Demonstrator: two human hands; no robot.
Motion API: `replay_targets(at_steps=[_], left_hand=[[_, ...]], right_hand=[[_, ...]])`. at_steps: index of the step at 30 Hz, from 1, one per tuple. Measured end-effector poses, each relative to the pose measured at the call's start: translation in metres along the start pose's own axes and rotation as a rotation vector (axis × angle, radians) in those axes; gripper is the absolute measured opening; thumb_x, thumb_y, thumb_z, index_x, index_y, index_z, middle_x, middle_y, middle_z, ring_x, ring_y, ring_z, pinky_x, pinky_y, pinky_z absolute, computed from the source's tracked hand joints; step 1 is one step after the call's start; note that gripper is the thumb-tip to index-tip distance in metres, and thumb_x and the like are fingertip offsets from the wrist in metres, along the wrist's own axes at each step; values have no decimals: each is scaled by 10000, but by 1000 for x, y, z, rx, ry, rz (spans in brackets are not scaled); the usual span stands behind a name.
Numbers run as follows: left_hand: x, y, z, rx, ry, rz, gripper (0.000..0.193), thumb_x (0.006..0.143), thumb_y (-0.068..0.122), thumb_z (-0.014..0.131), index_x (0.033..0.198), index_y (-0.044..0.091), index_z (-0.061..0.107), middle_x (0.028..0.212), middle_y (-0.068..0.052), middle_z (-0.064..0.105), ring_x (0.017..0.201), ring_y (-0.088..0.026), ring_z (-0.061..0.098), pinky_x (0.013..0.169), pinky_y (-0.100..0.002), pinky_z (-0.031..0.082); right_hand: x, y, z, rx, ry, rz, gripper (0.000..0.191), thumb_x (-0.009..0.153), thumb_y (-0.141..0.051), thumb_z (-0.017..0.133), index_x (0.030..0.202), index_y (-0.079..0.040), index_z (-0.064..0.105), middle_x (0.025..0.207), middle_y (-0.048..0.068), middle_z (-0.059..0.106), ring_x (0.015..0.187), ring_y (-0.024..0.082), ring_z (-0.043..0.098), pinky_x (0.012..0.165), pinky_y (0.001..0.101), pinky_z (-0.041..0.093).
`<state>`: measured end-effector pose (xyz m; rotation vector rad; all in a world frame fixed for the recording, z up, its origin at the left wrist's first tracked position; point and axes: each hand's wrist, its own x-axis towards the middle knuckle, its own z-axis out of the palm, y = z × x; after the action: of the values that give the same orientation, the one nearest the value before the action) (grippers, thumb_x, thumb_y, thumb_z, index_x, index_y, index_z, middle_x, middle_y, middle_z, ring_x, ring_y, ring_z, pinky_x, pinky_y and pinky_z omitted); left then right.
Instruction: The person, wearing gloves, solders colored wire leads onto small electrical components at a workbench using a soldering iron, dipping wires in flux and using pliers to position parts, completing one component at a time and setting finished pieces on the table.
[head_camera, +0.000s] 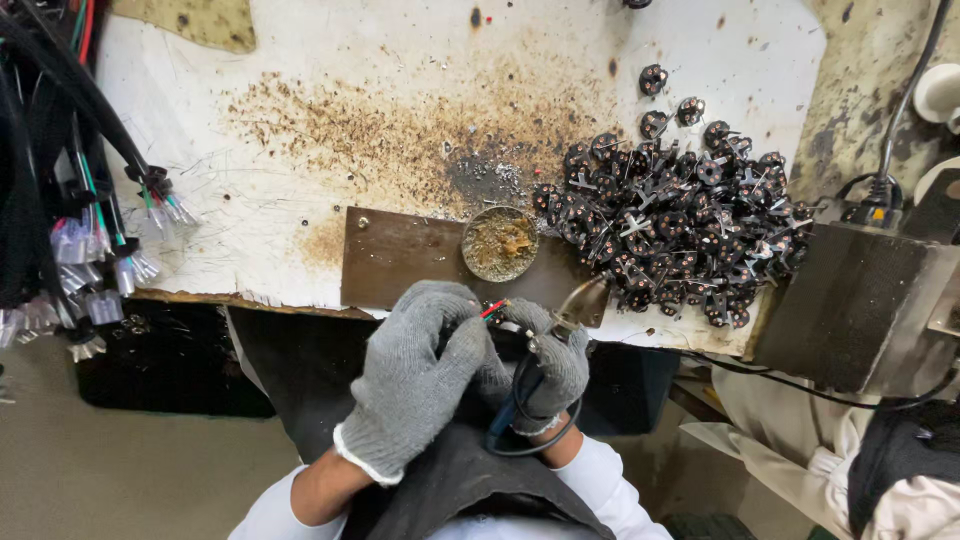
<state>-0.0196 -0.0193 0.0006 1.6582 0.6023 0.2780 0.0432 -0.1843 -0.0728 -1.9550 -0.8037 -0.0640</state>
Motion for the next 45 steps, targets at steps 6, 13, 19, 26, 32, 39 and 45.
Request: replay_targets(at_steps=[6,13,19,26,32,39,45], left_hand=[[7,-7,-6,-22,-110,-306,116,979,147,636,1029,43,642,838,-116,717,729,-213,711,669,-341,565],[9,-6,5,377,14,58,158,923,191,719,963,60,641,873,-151,676,758,-367,686,631,-434,528],[18,-3,11,403,24,31,201,911,219,736,894,62,611,816,-138,641,721,-348,671,618,-442,521],[13,3,3,389,-24,75,204,851,182,773,837,67,605,760,-122,605,660,-317,650,573,-404,514],[6,-9,-2,290,5,151,155,866,139,753,931,56,639,837,-112,635,689,-286,664,618,-372,549],[6,-16,-4,357,-51,170,212,854,191,773,911,64,612,826,-120,607,701,-324,648,589,-406,524],[6,-20,-6,386,-84,196,218,847,191,764,875,67,587,809,-125,574,700,-332,634,581,-427,508]], right_hand=[[23,-21,0,-68,-31,-82,365,854,-111,834,1094,-77,561,1095,138,760,1011,309,758,928,405,544],[23,-19,0,-47,12,-118,433,874,-121,844,1165,-97,524,1081,121,750,995,310,747,925,402,547],[15,-11,1,-89,8,-118,387,859,-100,840,1122,-108,555,1045,112,761,967,305,752,902,403,545],[18,-9,-3,-106,-46,-55,265,806,-105,850,957,-126,633,1018,81,781,948,283,759,880,376,546],[24,-14,-5,-119,-65,-58,209,843,-85,840,936,-122,656,999,60,777,919,268,763,863,374,542],[25,-15,-2,-113,-53,-75,266,844,-86,842,956,-124,603,995,69,773,923,275,765,865,380,544],[22,-12,-1,-82,-20,-143,349,885,-77,838,1062,-123,541,1025,84,766,938,279,769,882,388,551]])
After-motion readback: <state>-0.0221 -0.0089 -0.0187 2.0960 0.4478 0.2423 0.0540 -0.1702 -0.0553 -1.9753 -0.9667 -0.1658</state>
